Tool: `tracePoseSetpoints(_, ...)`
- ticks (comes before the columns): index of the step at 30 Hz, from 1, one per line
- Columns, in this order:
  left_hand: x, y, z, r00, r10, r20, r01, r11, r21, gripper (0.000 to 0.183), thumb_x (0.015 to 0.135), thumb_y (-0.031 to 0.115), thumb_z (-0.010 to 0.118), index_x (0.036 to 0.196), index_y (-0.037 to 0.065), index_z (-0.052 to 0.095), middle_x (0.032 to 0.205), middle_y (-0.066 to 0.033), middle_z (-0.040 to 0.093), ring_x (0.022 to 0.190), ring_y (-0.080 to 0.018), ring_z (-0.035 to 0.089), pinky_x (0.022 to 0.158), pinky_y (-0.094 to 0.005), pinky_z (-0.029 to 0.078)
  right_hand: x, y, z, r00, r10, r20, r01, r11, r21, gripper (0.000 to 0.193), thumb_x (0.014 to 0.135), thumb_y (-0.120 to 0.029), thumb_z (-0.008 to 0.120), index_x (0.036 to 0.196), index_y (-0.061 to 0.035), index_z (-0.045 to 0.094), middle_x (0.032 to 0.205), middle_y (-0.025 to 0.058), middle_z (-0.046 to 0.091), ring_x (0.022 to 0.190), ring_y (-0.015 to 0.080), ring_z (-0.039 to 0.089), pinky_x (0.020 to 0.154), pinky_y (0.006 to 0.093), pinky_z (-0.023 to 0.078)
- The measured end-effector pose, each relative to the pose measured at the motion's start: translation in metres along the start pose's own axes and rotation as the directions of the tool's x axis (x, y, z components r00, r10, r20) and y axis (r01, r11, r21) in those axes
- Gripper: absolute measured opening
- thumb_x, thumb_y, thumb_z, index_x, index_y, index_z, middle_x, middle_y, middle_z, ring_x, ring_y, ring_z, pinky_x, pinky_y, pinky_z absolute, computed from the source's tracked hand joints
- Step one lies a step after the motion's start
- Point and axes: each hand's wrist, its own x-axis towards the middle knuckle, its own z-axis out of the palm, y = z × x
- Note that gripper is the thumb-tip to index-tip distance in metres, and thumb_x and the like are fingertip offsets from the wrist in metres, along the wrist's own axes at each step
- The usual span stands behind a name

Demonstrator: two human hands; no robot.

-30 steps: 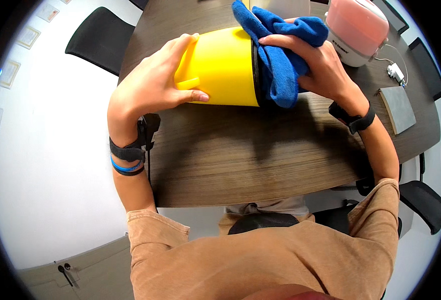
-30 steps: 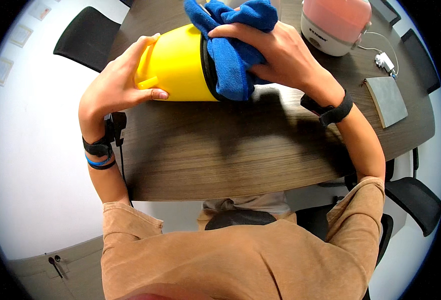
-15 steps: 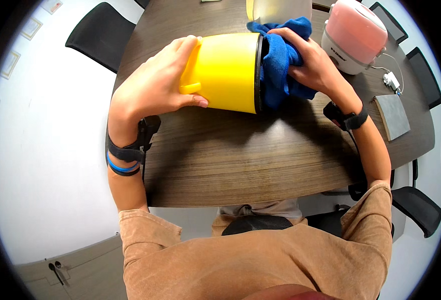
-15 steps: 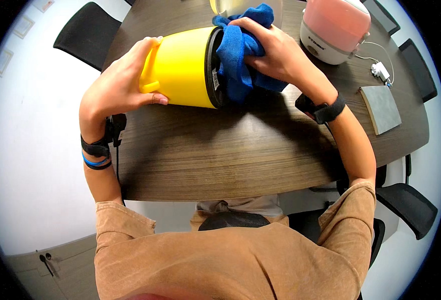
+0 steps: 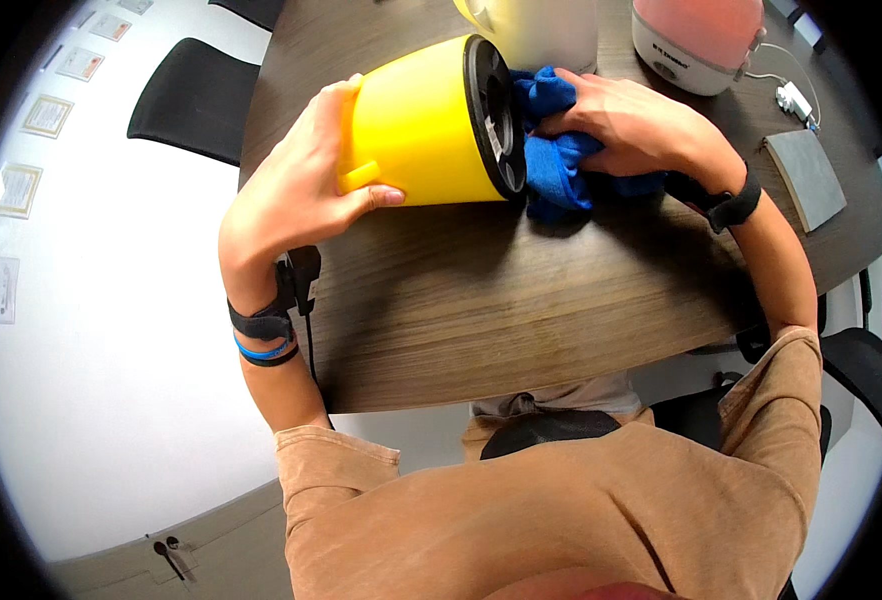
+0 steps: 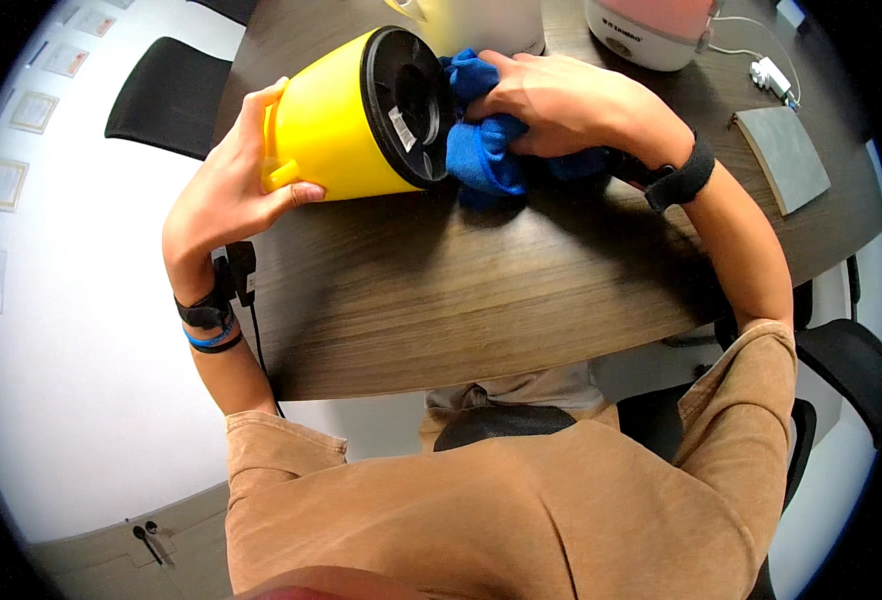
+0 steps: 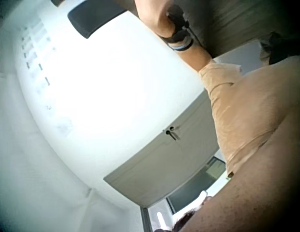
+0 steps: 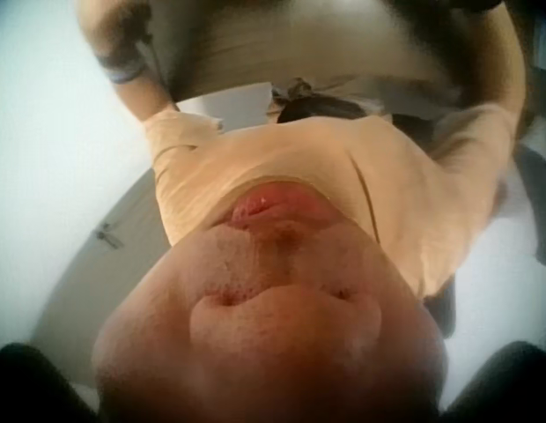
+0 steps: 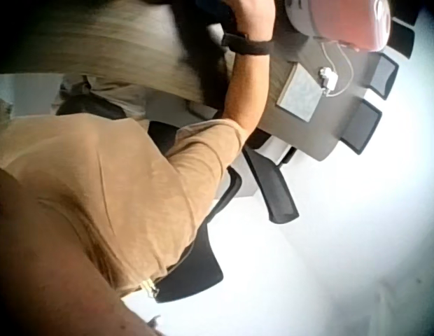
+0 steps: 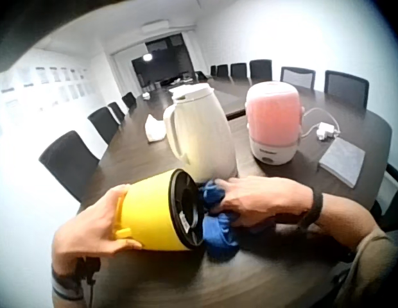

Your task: The person wipes the exterior of a yellow pitcher with a blue cloth, then wipes a white pitcher in the same manner. The person opens the white pitcher lid and wipes the lid interior and rim with the cloth.

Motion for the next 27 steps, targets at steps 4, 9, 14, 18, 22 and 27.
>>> tracePoseSetpoints(4, 0.003, 0.003, 0.002, 1.0, -0.017, -0.015, 0.018, 0.999, 0.05, 0.097, 0.079, 0.045, 0.087, 0.146, -0.005, 0.038, 0.135, -0.032, 0.056, 0.127, -0.047, 0.057, 0.109, -0.046, 0.048, -0.001, -0.008, -0.007, 0.993, -0.117, 0.027, 0.115, 0.991, 0.07, 0.047, 0.069, -0.011, 0.085, 0.115, -0.0099, 0.078, 0.123, 0.0183, 0.06, 0.108, 0.0381, 0.066, 0.091, 0.0445, 0.057)
tracePoseSetpoints(9, 0.001, 0.001, 0.003, 1.0, -0.004, -0.011, 0.005, 0.998, 0.057, 0.097, 0.079, 0.044, 0.087, 0.146, -0.005, 0.038, 0.135, -0.0319, 0.056, 0.129, -0.0469, 0.057, 0.109, -0.0471, 0.048, -0.002, -0.016, -0.017, 0.989, -0.117, 0.095, 0.108, 0.989, 0.098, 0.045, 0.069, -0.013, 0.085, 0.114, -0.0099, 0.078, 0.122, 0.0164, 0.064, 0.107, 0.0387, 0.067, 0.092, 0.0444, 0.057)
tracePoseSetpoints(14, -0.001, 0.005, 0.006, 1.0, -0.009, -0.025, 0.01, 0.998, 0.062, 0.096, 0.079, 0.044, 0.086, 0.147, -0.005, 0.038, 0.135, -0.0312, 0.056, 0.129, -0.0462, 0.056, 0.11, -0.0473, 0.048, -0.002, -0.02, -0.029, 0.959, -0.268, -0.093, 0.282, 0.936, 0.211, 0.051, 0.069, -0.015, 0.087, 0.118, -0.0125, 0.074, 0.12, 0.0154, 0.067, 0.109, 0.0379, 0.067, 0.095, 0.0448, 0.056)
tracePoseSetpoints(18, -0.003, 0.009, 0.007, 0.999, -0.008, -0.04, 0.011, 0.996, 0.094, 0.096, 0.08, 0.045, 0.086, 0.147, -0.004, 0.037, 0.136, -0.0309, 0.055, 0.13, -0.0458, 0.056, 0.109, -0.0472, 0.048, -0.003, -0.025, -0.037, 0.882, -0.313, -0.353, 0.36, 0.93, 0.074, 0.053, 0.076, -0.018, 0.087, 0.127, -0.0142, 0.07, 0.122, 0.0152, 0.066, 0.111, 0.0374, 0.067, 0.1, 0.0441, 0.056)
tracePoseSetpoints(22, -0.004, 0.001, 0.005, 0.999, -0.013, -0.046, 0.018, 0.994, 0.109, 0.098, 0.08, 0.047, 0.086, 0.148, -0.004, 0.036, 0.135, -0.031, 0.055, 0.128, -0.046, 0.056, 0.108, -0.0476, 0.049, 0.01, -0.026, -0.044, 0.792, -0.28, -0.542, 0.353, 0.935, 0.033, 0.059, 0.079, -0.024, 0.091, 0.132, -0.0255, 0.066, 0.128, 0.0103, 0.065, 0.12, 0.038, 0.065, 0.107, 0.0485, 0.053)
tracePoseSetpoints(27, 0.003, 0.009, 0.001, 0.998, -0.045, -0.043, 0.05, 0.992, 0.116, 0.099, 0.08, 0.046, 0.086, 0.149, -0.003, 0.035, 0.135, -0.0291, 0.056, 0.126, -0.0453, 0.057, 0.106, -0.0492, 0.05, 0.021, -0.01, -0.035, 0.786, -0.199, -0.586, 0.268, 0.963, 0.031, 0.054, 0.092, -0.021, 0.08, 0.142, -0.0246, 0.059, 0.133, 0.0121, 0.064, 0.123, 0.0388, 0.064, 0.109, 0.0501, 0.053)
